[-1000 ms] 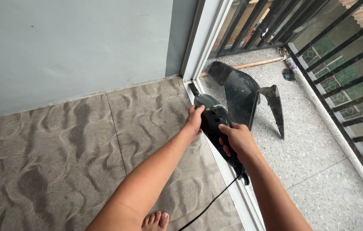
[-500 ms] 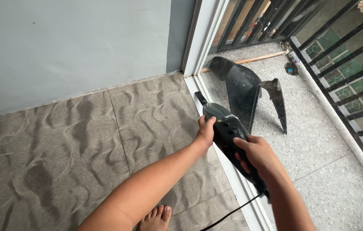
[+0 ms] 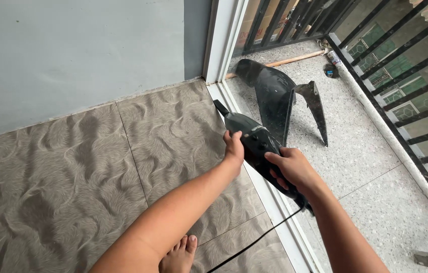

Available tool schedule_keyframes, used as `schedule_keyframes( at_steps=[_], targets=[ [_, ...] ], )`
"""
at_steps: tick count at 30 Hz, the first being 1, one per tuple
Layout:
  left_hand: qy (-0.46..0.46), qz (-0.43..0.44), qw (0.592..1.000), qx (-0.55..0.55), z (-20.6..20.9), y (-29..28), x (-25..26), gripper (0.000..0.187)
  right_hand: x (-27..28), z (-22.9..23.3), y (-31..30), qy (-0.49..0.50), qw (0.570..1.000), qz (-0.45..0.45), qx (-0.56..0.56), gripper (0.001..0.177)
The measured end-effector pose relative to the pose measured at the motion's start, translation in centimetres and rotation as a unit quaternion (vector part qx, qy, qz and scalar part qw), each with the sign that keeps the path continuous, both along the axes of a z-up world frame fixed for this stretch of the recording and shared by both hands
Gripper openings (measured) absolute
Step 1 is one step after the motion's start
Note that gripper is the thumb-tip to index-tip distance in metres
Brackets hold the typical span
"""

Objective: Vacuuming the floor and sliding door track on a balcony.

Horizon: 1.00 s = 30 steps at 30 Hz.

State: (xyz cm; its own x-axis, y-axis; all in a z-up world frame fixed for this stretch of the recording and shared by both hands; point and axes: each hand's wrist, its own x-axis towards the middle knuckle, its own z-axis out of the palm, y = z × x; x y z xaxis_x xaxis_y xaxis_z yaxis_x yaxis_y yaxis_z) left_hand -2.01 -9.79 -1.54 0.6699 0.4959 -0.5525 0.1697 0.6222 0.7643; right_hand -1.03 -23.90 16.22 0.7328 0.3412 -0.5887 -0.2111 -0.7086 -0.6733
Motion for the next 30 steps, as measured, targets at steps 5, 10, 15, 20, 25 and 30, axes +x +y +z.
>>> schedule_keyframes(
  at_steps=[5,10,15,20,25,30],
  targets=[
    [-0.008,-0.018,1.0,-0.017,2.4,-1.6,-2.5,0.083,-2.2,1.9,-0.8,-0.011,0.999,0.006,-0.03,0.034],
    [0.003,-0.078,0.997,-0.019,2.8,-7.2,-6.2,0.084,-4.8,1.7,-6.9,0.009,0.997,-0.02,-0.071,0.035],
    [0.049,-0.115,0.992,0.013,1.6,-10.4,-7.5,0.085,-5.9,0.4,-10.7,0.055,0.993,-0.064,-0.085,0.037],
    [0.008,-0.06,0.998,0.026,1.1,-7.8,-4.8,0.084,-5.4,0.7,-7.7,0.029,0.997,-0.068,-0.016,0.034],
    [-0.028,-0.022,0.998,0.055,-1.8,-3.6,-1.6,0.081,-3.2,-2.0,-3.9,0.005,0.997,-0.064,0.04,0.034],
    [-0.067,-0.044,0.995,0.062,-1.8,-4.1,-2.5,0.076,-3.7,-2.0,-5.4,-0.004,0.998,-0.045,0.036,0.035]
  ],
)
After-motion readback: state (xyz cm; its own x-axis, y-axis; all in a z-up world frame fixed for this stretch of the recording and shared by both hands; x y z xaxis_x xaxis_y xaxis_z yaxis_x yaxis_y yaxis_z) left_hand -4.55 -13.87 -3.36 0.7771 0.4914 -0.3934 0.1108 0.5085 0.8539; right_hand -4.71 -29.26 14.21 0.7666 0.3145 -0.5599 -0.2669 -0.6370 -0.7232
